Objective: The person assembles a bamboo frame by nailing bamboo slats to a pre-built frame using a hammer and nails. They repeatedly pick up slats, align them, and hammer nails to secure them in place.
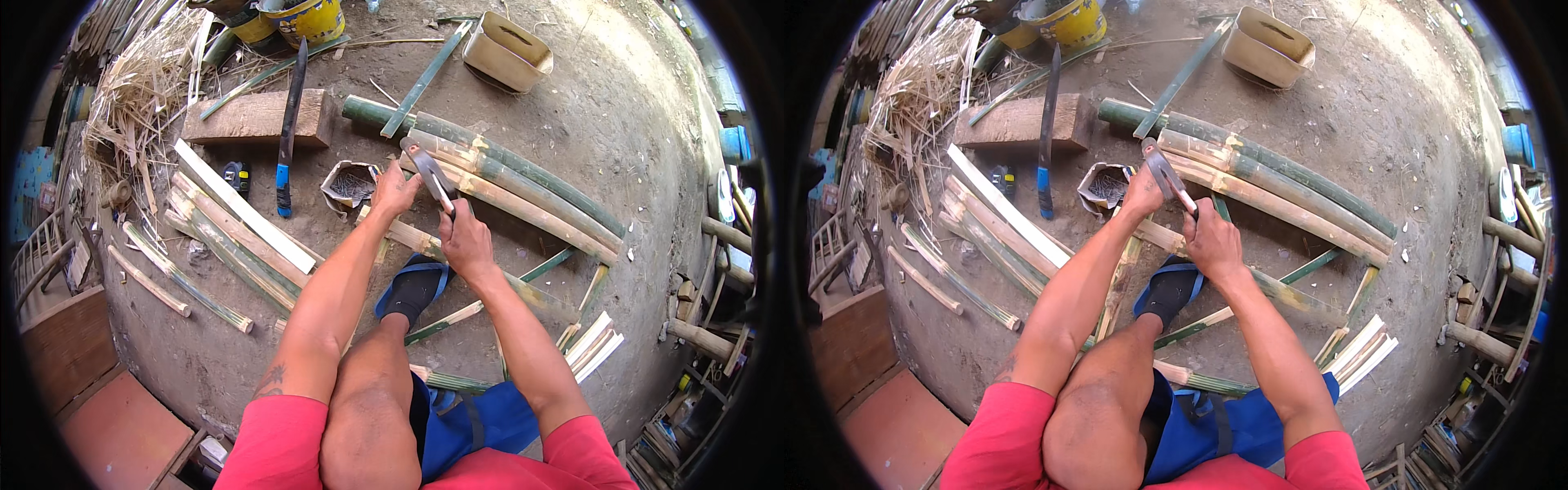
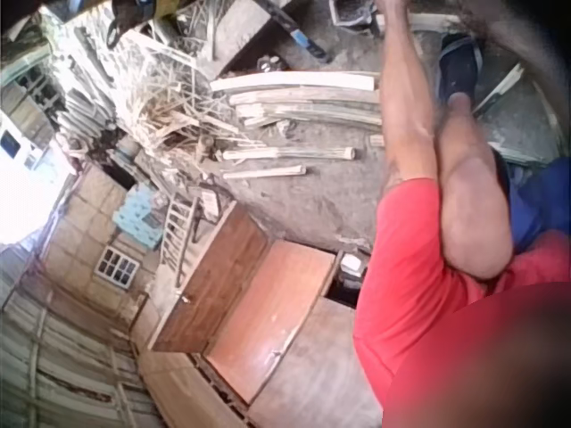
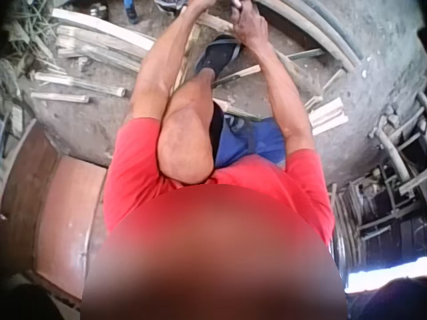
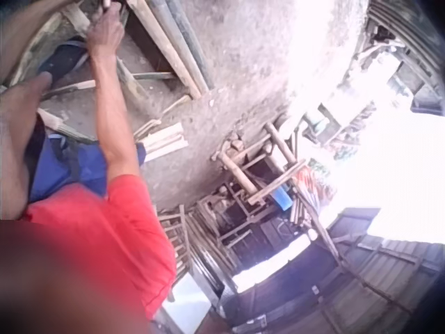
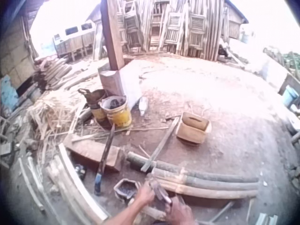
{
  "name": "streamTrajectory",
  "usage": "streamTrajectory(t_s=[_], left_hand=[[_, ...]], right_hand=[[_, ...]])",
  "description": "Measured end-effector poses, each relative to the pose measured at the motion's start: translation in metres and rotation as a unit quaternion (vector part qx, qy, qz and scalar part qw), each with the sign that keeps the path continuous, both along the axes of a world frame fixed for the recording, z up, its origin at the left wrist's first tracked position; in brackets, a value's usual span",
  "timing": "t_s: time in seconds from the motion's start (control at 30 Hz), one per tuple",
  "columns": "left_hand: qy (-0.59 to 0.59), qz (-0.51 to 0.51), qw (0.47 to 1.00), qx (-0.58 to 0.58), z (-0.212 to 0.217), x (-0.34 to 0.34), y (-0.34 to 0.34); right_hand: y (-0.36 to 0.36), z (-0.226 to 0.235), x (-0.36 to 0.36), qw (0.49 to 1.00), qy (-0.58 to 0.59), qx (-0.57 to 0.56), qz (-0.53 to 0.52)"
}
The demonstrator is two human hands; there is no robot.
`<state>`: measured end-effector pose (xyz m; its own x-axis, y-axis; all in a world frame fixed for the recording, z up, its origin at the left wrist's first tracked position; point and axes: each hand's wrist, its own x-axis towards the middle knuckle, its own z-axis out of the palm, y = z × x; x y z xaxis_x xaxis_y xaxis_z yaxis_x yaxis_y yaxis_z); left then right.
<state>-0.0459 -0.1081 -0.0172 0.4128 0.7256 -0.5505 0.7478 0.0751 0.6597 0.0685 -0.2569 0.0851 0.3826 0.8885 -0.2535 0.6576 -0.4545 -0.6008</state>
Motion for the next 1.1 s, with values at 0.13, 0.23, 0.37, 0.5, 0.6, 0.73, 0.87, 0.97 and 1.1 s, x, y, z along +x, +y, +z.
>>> streamTrajectory(t_s=[0.13, 0.23, 0.37, 0.5, 0.6, 0.73, 0.87, 0.97, 1.1], left_hand=[[0.032, 0.000, 0.999, 0.041, 0.012, 0.011, 0.001], [0.011, -0.020, 0.992, 0.126, 0.022, 0.000, -0.003], [0.026, -0.053, 0.961, 0.270, 0.038, -0.063, 0.012], [0.202, -0.172, 0.929, 0.258, 0.038, -0.092, 0.030], [0.273, -0.231, 0.897, 0.261, 0.026, -0.084, 0.040], [0.325, -0.296, 0.864, 0.244, 0.019, -0.072, 0.047], [0.301, -0.253, 0.888, 0.239, 0.034, -0.077, 0.048], [0.208, -0.184, 0.921, 0.273, 0.048, -0.080, 0.037], [0.012, -0.077, 0.938, 0.337, 0.055, -0.070, 0.012]], right_hand=[[0.000, -0.006, 0.007, 0.998, -0.042, -0.033, -0.039], [-0.024, -0.012, 0.004, 0.992, 0.027, 0.049, -0.110], [-0.083, -0.028, 0.000, 0.987, 0.051, 0.019, -0.154], [-0.118, -0.047, -0.008, 0.989, -0.012, 0.077, -0.123], [-0.129, -0.054, -0.016, 0.993, -0.033, 0.068, -0.094], [-0.137, -0.057, -0.014, 0.993, -0.078, 0.072, -0.044], [-0.136, -0.054, 0.015, 0.989, -0.122, 0.086, -0.023], [-0.126, -0.050, 0.051, 0.984, -0.146, 0.099, -0.027], [-0.116, -0.050, 0.087, 0.972, -0.195, 0.129, -0.016]])
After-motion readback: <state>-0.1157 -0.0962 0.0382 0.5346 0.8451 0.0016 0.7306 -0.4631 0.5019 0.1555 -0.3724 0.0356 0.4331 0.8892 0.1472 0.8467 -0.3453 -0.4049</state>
